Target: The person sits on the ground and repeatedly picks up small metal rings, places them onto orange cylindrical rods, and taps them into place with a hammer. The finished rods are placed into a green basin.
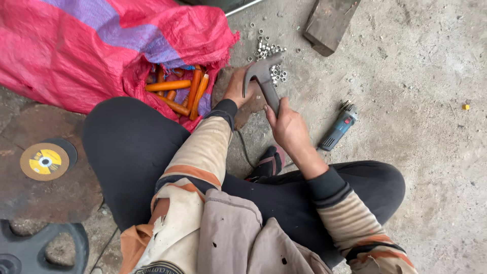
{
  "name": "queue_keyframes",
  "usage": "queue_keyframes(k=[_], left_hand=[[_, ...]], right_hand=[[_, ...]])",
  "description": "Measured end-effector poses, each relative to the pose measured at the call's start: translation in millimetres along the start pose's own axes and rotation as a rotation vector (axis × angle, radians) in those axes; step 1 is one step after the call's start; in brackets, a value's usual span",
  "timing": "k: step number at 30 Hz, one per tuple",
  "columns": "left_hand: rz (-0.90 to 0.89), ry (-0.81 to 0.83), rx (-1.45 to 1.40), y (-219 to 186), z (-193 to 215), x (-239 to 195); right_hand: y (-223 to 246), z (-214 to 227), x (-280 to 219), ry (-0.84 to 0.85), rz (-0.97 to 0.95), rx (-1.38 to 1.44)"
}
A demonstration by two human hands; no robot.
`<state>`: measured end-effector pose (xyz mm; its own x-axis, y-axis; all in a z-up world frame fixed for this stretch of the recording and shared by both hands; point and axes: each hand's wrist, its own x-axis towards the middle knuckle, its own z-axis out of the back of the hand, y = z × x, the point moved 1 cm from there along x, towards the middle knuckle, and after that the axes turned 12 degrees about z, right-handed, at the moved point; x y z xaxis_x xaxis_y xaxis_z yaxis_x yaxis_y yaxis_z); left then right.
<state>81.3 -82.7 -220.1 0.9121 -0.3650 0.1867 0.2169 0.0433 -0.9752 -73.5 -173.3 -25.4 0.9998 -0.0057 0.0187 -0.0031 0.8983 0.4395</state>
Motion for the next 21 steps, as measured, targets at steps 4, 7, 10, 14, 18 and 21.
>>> queue_keyframes(k=[4, 7, 10, 14, 18, 21], left_hand=[[0.023, -0.013, 0.078, -2, 3, 3], [0.316, 0.058, -0.005, 6, -7, -1], [0.212, 0.012, -0.119, 11, -7, 1], [0.114, -0.001, 0.075, 22, -6, 1], [-0.037, -0.025, 0.142, 29, 1, 6], [0.208, -0.094, -0.099, 16, 1, 2]], right_hand=[[-1, 12, 2, -0.010, -0.112, 0.192], [-5, 24, -12, -0.063, -0.173, 0.215], [-2, 16, -13, -0.176, -0.109, 0.137], [-5, -11, -6, -0.091, 0.081, 0.009], [-13, -8, -1, -0.080, -0.048, 0.098], [-12, 7, -2, -0.065, -0.259, 0.368]])
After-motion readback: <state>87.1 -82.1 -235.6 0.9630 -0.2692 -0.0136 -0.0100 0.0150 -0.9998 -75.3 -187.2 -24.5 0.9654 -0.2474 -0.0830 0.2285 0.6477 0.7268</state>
